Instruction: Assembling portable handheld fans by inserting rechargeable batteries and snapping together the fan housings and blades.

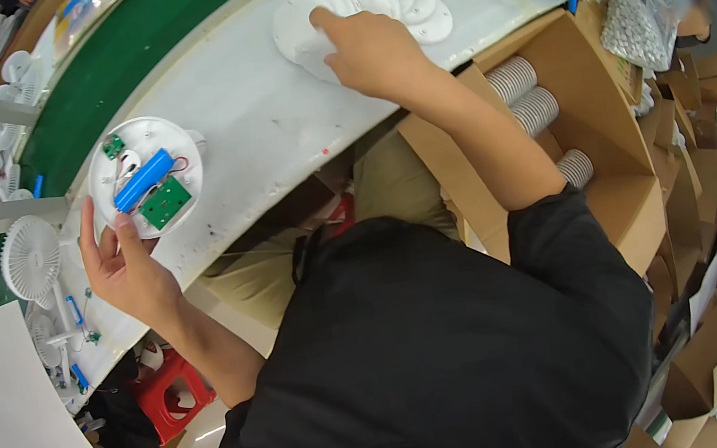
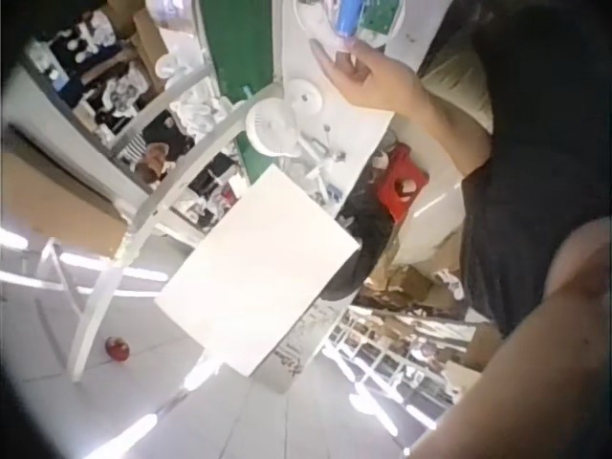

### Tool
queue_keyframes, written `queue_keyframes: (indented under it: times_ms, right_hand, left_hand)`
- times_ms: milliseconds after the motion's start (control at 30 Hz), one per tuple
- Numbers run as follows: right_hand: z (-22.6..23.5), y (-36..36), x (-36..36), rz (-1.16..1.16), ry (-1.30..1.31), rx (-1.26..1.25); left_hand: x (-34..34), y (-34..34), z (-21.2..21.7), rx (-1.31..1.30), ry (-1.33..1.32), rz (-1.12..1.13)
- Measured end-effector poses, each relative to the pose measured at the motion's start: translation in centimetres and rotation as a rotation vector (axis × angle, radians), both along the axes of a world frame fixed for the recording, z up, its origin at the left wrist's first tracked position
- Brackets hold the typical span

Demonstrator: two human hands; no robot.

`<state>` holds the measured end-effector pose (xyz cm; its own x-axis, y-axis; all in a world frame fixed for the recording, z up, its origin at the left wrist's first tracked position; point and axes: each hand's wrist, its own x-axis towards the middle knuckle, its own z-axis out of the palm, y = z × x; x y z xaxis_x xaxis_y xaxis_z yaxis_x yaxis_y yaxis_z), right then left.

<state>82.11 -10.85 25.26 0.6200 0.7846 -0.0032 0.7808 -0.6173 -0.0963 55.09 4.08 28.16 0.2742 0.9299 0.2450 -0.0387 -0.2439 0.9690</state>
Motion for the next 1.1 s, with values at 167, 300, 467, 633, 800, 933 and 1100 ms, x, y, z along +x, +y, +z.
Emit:
queue_keyframes:
  times_ms: [167,300,467,633,800,933,1100]
  right_hand:
    - [-2.8,-3.4,0.5,0.131,0.232,0.529]
    - [-1.3,-3.5,-6.1,-0.025,1.388,1.25]
    - [0.5,-0.3,-11.6,0.207,1.412,1.346]
    - [-0.2,3.4,-12.3,0.178,1.436,1.341]
    - [0.5,4.7,-12.4,0.08,1.948,1.241]
    - [0.9,4.0,-11.9,0.093,1.974,1.221]
    - [0.9,4.6,-13.7,0.117,1.764,1.221]
  left_hand:
    - [-0.6,-1.3,-0.4,0.093,0.07,0.064]
    - [-1.5,-2.9,-1.5,0.162,0.12,0.063]
    - [-0.4,-4.0,-2.9,0.139,0.002,0.103]
    - [-1.3,-4.6,-3.2,0.131,-0.008,0.154]
    - [-2.7,-3.1,-3.9,0.123,0.005,0.191]
    - [-2.4,-3.2,-3.5,0.094,0.012,0.225]
    - [-1.4,-3.7,-4.0,0.112,-0.038,0.216]
